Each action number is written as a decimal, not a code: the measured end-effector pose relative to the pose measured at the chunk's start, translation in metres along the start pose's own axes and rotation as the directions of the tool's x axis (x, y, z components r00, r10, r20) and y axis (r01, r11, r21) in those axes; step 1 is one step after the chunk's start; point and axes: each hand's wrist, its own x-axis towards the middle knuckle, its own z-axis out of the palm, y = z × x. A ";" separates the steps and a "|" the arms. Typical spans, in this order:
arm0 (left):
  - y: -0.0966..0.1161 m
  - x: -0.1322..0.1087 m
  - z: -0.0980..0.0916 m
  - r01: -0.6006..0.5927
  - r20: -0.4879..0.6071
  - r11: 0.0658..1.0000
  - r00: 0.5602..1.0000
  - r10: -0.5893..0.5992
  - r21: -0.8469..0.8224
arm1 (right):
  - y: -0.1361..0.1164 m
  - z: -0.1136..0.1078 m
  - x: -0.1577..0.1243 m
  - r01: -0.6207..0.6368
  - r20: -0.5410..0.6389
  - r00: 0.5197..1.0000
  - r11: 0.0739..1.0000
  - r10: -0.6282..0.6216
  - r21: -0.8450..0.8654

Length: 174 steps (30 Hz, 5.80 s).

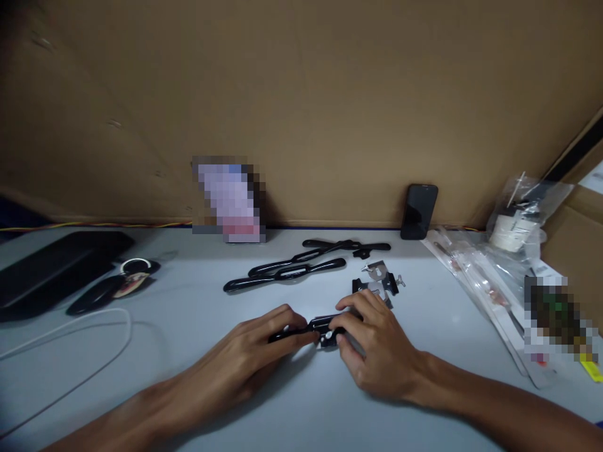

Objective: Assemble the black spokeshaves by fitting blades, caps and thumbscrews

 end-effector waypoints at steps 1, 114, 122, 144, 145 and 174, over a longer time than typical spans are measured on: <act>0.000 0.000 0.001 0.001 -0.001 1.000 1.000 -0.001 -0.001 | 0.000 0.000 0.000 0.004 -0.004 1.000 1.000 -0.004 0.016; 0.001 -0.002 0.001 0.024 -0.023 0.999 0.999 -0.023 0.024 | 0.000 -0.002 0.000 -0.030 0.034 0.999 1.000 0.029 0.007; 0.002 -0.001 -0.001 0.019 0.012 1.000 1.000 -0.019 0.018 | 0.001 -0.004 -0.001 0.002 0.047 0.999 0.997 -0.006 0.074; -0.002 -0.004 0.000 0.011 -0.024 0.999 1.000 -0.012 -0.045 | 0.001 0.002 -0.003 -0.116 0.139 0.980 0.975 0.144 -0.191; -0.001 -0.004 0.000 0.011 -0.029 0.999 1.000 -0.012 -0.042 | 0.001 0.001 -0.003 -0.121 0.138 0.980 0.977 0.147 -0.176; 0.004 -0.001 -0.004 -0.015 -0.036 1.000 0.999 0.014 -0.014 | 0.004 -0.001 -0.002 -0.075 0.109 0.991 0.997 0.077 -0.021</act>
